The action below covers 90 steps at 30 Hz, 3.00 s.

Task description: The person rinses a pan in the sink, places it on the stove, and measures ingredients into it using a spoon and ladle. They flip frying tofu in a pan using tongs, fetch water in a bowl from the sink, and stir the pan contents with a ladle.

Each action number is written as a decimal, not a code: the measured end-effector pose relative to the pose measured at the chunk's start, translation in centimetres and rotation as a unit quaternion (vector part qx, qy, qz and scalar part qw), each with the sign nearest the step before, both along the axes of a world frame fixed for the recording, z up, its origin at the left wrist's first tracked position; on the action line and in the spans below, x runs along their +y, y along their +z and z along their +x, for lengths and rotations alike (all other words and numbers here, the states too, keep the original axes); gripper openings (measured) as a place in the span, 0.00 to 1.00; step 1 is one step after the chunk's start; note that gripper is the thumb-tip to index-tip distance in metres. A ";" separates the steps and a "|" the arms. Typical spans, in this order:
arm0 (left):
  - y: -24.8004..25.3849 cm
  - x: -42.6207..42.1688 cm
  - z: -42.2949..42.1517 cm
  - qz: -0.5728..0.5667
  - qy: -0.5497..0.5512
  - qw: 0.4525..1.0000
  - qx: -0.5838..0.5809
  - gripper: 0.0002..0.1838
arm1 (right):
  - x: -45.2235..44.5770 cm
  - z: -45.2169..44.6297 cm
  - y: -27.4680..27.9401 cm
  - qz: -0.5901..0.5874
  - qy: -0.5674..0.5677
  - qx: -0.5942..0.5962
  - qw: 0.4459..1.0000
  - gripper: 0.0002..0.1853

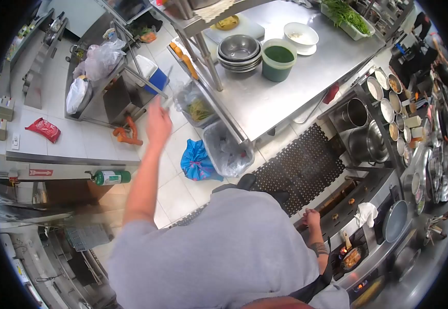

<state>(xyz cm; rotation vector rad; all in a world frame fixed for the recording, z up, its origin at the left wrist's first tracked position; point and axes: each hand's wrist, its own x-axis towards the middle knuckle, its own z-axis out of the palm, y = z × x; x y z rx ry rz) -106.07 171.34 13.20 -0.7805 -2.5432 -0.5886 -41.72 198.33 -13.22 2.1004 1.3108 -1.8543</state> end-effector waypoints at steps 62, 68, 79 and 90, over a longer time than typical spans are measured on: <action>-34.7 -13.4 68.8 -0.443 -0.756 0.391 -0.281 0.25 | -70.3 4.1 27.8 0.032 -0.779 -0.166 0.604 0.11; -39.2 -12.9 70.0 -0.445 -0.749 0.372 -0.320 0.20 | -75.1 2.5 23.2 0.039 -0.699 -0.316 0.641 0.28; -27.4 -26.8 64.7 -0.700 -0.391 -0.039 -0.596 0.33 | -72.6 0.9 23.6 0.132 -0.819 -0.103 0.548 0.14; -14.9 -30.9 65.9 -0.602 -0.430 0.127 -0.661 0.15 | -76.8 0.7 25.7 0.296 -0.836 0.148 0.439 0.16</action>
